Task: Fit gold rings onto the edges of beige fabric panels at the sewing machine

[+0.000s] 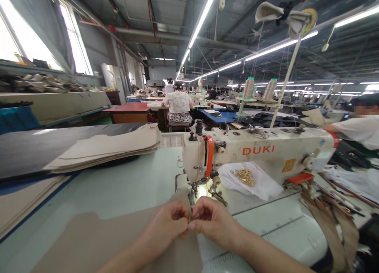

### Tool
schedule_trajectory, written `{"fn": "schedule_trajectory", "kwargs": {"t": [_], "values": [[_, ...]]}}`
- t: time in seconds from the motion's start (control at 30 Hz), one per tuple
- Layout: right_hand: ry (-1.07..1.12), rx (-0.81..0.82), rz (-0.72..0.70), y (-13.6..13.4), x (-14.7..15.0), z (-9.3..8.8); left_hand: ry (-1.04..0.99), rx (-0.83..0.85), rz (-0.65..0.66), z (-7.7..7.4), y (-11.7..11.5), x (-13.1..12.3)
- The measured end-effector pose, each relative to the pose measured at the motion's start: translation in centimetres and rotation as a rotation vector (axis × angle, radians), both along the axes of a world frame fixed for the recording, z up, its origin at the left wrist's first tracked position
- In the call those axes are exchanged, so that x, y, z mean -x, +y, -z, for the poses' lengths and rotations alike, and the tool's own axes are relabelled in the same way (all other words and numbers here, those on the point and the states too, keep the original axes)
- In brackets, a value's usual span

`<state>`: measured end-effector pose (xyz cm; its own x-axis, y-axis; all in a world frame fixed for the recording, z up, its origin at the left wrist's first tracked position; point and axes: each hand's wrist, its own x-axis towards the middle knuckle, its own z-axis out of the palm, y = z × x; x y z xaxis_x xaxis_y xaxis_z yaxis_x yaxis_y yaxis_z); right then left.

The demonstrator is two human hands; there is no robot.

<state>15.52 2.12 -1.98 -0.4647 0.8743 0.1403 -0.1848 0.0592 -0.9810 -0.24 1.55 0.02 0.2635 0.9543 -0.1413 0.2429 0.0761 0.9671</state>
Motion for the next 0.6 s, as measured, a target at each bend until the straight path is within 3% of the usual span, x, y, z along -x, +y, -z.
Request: {"fn": "schedule_trajectory", "kwargs": {"t": [0.2,0.37,0.6], "values": [[-0.252,-0.345,0.141,0.2,-0.5,-0.2,0.106,-0.105,-0.035,0.4,0.2,0.4],[-0.309,-0.338,0.225,0.1,-0.3,-0.2,0.167,-0.191,-0.057,0.6,0.3,0.5],[-0.396,-0.505,0.407,-0.7,0.1,-0.6,0.158,-0.225,-0.102,-0.5,-0.1,0.2]]}}
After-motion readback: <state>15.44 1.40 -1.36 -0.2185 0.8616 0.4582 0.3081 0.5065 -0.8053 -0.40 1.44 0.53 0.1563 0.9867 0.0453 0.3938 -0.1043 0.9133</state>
